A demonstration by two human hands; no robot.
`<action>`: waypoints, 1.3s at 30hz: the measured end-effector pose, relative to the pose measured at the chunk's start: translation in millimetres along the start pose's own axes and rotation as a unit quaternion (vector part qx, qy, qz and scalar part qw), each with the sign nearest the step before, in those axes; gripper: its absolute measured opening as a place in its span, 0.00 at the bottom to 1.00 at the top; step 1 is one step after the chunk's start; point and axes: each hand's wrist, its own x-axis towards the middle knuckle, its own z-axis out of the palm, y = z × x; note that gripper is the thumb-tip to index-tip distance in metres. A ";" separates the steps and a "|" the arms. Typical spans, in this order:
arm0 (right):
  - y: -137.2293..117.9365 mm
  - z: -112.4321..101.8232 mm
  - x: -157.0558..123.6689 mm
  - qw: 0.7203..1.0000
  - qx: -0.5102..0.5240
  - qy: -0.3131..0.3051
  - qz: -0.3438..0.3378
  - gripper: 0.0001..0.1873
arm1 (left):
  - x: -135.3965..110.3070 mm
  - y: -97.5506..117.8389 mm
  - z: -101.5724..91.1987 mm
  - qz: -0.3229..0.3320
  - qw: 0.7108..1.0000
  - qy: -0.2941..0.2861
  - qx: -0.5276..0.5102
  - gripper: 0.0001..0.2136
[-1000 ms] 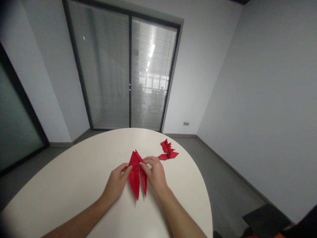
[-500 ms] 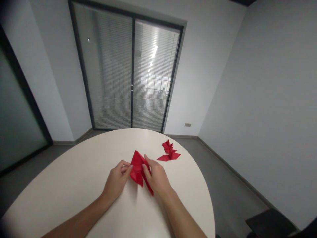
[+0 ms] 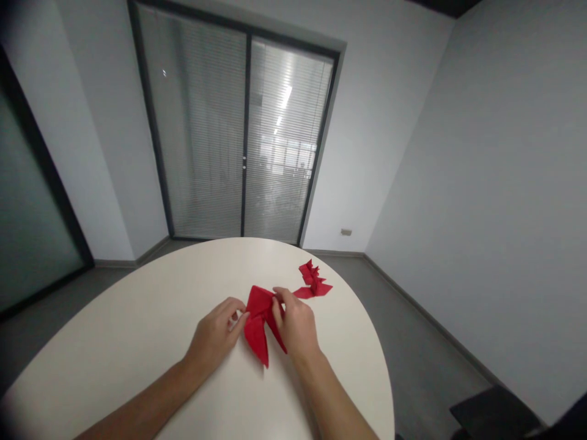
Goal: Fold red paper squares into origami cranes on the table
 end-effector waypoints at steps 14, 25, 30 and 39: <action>-14.5 2.5 -3.2 0.995 0.096 0.031 -0.004 0.06 | 0.3 1.4 14.0 -0.119 0.958 0.028 -0.261 0.06; -36.4 -7.9 -0.2 0.994 -0.060 -0.022 -0.085 0.11 | 4.2 -3.7 22.9 -0.168 0.944 0.086 -0.271 0.07; -42.2 -25.5 20.3 0.992 0.062 -0.060 -0.092 0.09 | 9.6 -2.4 15.0 -0.162 0.946 0.090 -0.265 0.07; -26.5 -55.4 70.0 0.949 0.271 -0.142 0.069 0.15 | 23.5 -6.8 -1.4 -0.201 0.912 0.075 -0.349 0.14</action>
